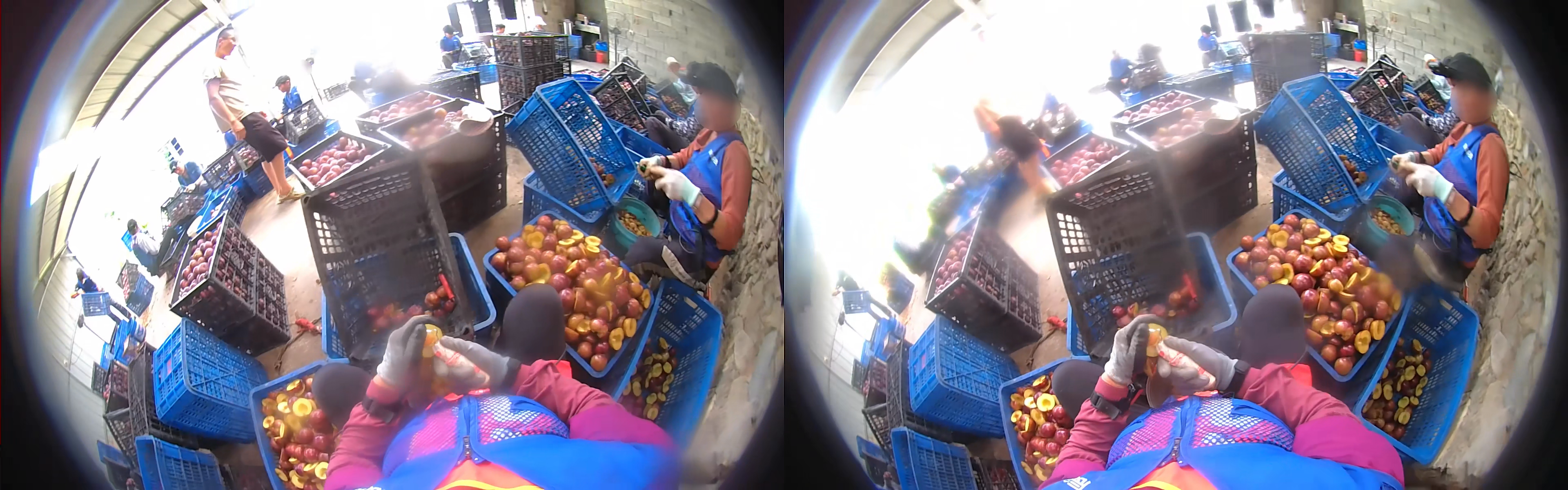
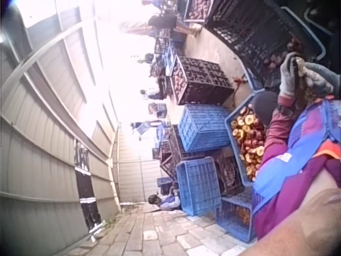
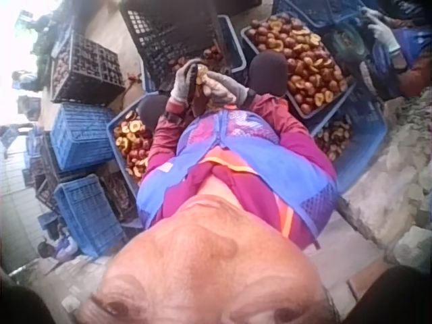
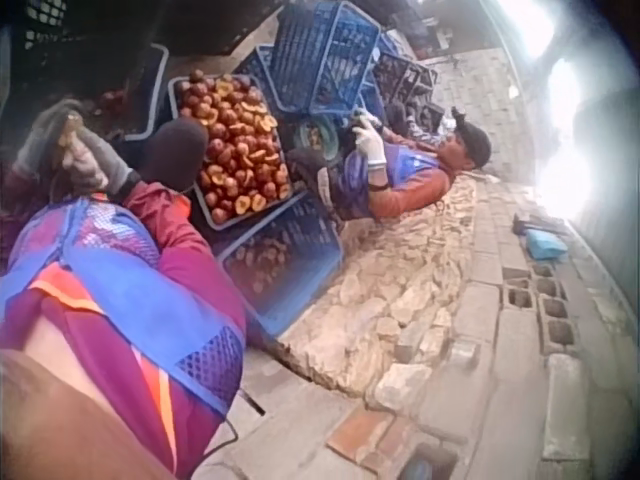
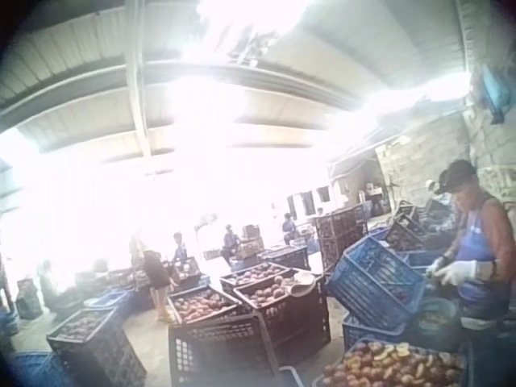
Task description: The recorder is using a small curved knife to pit and core nectarines or plums in an agricultural processing facility.
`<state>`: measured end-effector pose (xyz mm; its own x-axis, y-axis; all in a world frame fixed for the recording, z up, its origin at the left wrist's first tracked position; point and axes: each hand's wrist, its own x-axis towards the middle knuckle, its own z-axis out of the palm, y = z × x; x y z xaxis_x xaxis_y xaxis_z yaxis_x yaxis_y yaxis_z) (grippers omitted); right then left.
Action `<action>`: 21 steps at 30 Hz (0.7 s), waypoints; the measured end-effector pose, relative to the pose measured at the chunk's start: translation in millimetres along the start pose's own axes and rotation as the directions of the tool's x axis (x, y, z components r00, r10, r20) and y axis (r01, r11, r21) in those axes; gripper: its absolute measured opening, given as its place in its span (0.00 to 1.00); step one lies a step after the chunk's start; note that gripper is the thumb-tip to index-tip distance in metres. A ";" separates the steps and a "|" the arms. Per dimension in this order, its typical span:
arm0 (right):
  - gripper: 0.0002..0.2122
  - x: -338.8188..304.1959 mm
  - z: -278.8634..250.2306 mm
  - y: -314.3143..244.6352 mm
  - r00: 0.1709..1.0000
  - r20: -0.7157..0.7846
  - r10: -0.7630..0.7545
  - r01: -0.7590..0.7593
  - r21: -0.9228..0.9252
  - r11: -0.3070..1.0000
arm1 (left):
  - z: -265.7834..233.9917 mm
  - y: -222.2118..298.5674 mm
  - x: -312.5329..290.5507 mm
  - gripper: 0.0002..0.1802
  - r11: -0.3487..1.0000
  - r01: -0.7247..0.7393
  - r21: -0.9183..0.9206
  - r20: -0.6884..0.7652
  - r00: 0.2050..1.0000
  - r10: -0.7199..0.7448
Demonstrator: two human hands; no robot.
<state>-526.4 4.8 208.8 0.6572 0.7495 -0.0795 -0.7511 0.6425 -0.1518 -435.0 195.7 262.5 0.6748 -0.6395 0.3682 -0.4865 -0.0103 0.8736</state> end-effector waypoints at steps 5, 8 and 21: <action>0.34 1.0 -1.3 0.2 0.988 -0.106 -0.110 0.110 -0.004 0.994 | 13.4 1.2 6.4 0.36 0.983 0.095 -0.156 -0.062 0.992 -0.106; 0.33 -1.9 -0.2 1.4 0.997 -0.032 -0.066 0.065 -0.036 0.997 | 15.7 -19.8 -3.0 0.28 0.925 0.263 -0.276 0.009 0.963 -0.271; 0.24 14.9 -5.0 16.0 0.783 -0.197 -0.591 -0.354 -0.921 -0.162 | -32.4 -88.3 -48.4 0.34 0.894 0.267 -0.360 -0.217 0.908 -0.359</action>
<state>-528.4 25.4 200.3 0.9703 0.1758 -0.1663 -0.0529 -0.5164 -0.8547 -406.8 252.5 177.9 0.9076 -0.4101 0.0901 -0.0552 0.0964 0.9938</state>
